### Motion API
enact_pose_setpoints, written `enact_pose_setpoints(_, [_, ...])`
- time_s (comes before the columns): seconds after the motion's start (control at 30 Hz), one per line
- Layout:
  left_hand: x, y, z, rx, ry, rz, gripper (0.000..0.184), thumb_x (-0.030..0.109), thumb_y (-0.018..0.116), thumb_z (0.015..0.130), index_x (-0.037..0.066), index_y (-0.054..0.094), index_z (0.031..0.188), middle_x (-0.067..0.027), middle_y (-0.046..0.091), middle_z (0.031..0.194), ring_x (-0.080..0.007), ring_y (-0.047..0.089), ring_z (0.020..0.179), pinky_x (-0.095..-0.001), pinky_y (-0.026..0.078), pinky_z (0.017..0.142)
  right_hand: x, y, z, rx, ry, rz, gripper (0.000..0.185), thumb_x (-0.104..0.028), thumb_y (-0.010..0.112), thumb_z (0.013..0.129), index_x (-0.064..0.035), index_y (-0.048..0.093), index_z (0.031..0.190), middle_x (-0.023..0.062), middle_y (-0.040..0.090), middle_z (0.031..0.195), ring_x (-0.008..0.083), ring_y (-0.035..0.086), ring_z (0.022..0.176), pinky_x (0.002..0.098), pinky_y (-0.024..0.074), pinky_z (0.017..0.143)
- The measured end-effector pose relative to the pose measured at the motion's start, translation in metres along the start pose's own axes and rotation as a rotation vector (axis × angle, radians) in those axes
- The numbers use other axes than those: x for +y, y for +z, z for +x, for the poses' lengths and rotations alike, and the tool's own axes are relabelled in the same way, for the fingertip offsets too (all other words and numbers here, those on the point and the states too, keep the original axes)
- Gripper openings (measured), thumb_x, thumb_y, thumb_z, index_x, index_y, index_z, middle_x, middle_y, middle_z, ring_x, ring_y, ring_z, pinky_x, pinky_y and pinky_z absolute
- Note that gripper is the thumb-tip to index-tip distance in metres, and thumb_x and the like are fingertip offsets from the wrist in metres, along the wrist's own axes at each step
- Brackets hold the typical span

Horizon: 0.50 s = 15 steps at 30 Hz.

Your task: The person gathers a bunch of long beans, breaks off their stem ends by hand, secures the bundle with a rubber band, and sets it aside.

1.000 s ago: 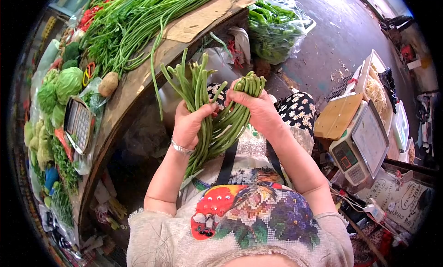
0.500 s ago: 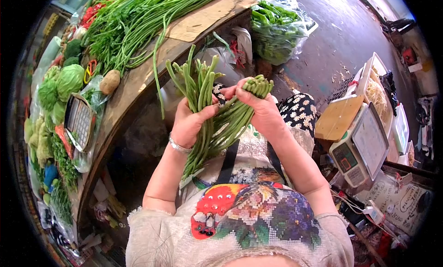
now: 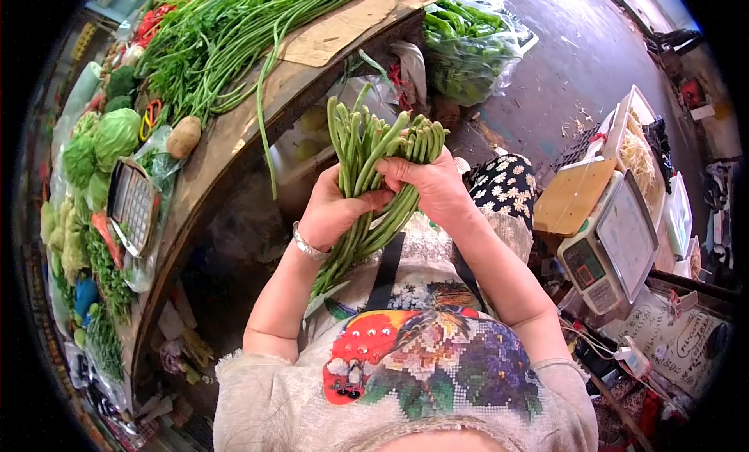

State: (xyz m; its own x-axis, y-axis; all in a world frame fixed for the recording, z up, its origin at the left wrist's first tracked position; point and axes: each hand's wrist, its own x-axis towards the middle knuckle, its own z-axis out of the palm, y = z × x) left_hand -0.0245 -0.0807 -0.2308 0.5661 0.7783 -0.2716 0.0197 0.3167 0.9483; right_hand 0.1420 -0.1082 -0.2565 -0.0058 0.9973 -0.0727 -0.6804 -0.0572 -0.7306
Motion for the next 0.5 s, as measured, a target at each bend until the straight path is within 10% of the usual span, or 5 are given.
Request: enact_pose_setpoints(0.5, [-0.002,-0.002,-0.004,0.056,-0.079,-0.343,0.031,0.009,0.061,0.086,-0.002,0.057,0.115,-0.0126,0.066,0.095,-0.0196,0.065,0.078,-0.0302,0.054,0.065,-0.009,0.005,-0.007,0.128,0.132,0.198,0.018,-0.005,0.073,0.079,-0.0019,0.062,0.095,0.0033,0.06,0.074,0.014,0.058,0.064,0.0298,0.0516,0.054])
